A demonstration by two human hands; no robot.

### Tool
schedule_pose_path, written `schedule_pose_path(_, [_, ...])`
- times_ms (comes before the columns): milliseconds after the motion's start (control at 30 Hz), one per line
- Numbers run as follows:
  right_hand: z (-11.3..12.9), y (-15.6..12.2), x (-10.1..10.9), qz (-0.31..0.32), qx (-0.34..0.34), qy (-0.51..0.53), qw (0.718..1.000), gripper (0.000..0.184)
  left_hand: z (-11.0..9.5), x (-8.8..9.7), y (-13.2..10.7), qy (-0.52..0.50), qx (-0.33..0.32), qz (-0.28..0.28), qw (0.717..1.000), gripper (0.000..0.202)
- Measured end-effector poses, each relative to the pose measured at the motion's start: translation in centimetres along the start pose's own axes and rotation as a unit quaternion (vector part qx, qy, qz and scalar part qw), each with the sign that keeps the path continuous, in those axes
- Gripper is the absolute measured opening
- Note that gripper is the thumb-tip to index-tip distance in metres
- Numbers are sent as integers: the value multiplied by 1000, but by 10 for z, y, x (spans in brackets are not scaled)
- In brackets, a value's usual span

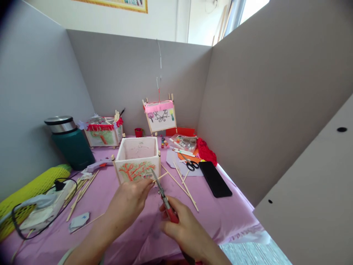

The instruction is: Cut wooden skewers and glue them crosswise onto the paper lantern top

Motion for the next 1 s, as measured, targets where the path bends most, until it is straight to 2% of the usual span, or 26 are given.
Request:
schedule_pose_path(100, [2,0,1,9,-2,4,1000,31,4,2,3,-94,7,26,995,33])
schedule_pose_path(200, [2,1,0,9,-2,2,1000,30,8,3,6,-146,10,50,988,37])
schedule_pose_path(433, [4,0,-4,6,17,-16,1000,26,15,3,8,-182,11,72,981,38])
schedule_pose_path(567, [-6,8,-5,-14,43,-50,998,23,15,4,8,-180,16,73,981,38])
schedule_pose_path(633, [-18,14,-5,-52,51,-65,995,19,14,3,8,-167,15,64,984,38])
schedule_pose_path(733, [-36,19,-2,-136,30,-53,989,18,11,0,7,-141,7,61,988,37])
schedule_pose_path(767, [-38,17,-1,-141,22,-45,989,19,11,-1,5,-135,10,64,989,36])
schedule_pose_path(833, [-32,9,-2,-95,25,-37,994,24,11,1,1,-127,25,62,990,34])
schedule_pose_path(900, [-14,-3,0,-54,50,-26,997,32,12,6,-4,-126,41,37,991,35])
schedule_pose_path(1000, [13,-16,13,-78,58,-44,994,30,15,15,-12,-139,45,2,989,34])
Point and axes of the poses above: each hand's wrist, its own y-axis towards the middle knuckle, its own x-axis out of the back of the hand, z = x × y, the point moved 3 cm from there along y, towards the middle knuckle, and after that the axes turned 14 degrees about y, right-handed, at the moved point
